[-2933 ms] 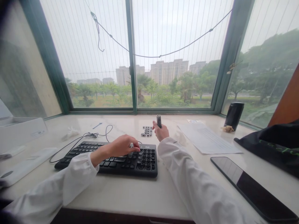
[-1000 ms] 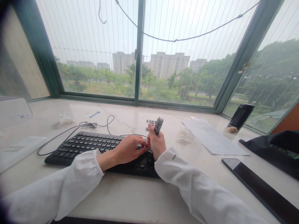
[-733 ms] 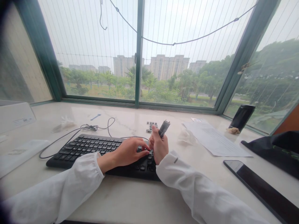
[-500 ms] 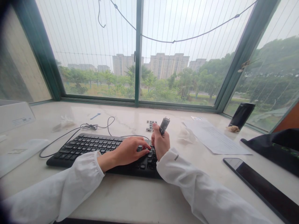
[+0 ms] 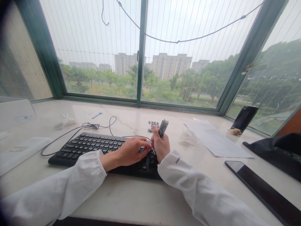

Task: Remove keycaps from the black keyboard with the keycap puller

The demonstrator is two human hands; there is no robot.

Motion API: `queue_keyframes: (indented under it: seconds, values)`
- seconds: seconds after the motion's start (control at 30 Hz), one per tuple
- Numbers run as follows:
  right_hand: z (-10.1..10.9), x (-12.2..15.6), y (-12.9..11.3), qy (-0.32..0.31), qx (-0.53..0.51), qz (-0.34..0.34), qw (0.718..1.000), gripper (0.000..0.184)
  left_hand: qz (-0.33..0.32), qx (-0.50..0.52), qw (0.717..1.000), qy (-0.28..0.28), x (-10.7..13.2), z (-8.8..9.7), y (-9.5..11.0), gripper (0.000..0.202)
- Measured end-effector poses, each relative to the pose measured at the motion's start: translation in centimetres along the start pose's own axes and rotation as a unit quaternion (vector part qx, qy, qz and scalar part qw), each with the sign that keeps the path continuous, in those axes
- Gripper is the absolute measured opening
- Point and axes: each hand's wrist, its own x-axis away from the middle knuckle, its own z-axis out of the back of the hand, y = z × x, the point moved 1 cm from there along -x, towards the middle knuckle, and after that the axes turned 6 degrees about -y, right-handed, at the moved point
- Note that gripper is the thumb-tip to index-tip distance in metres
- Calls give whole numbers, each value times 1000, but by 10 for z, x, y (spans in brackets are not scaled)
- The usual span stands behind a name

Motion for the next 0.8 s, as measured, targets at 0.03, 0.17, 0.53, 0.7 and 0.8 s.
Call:
queue_keyframes:
  seconds: [0.03,0.17,0.53,0.7,0.8]
  values:
    - [0,0,1,-3,5,1,1000,51,-1,3,1000,0,0,0,0,26]
    - [0,1,3,-14,29,16,999,51,-5,12,1000,2,-1,0,0,27]
    - [2,-10,5,17,-83,-57,995,52,15,45,999,10,-3,0,0,26]
    - [1,-13,4,7,-144,-90,985,52,16,58,998,8,-3,2,0,22]
    - [-1,-7,4,-34,-86,-27,995,51,1,86,996,1,-3,3,-2,17]
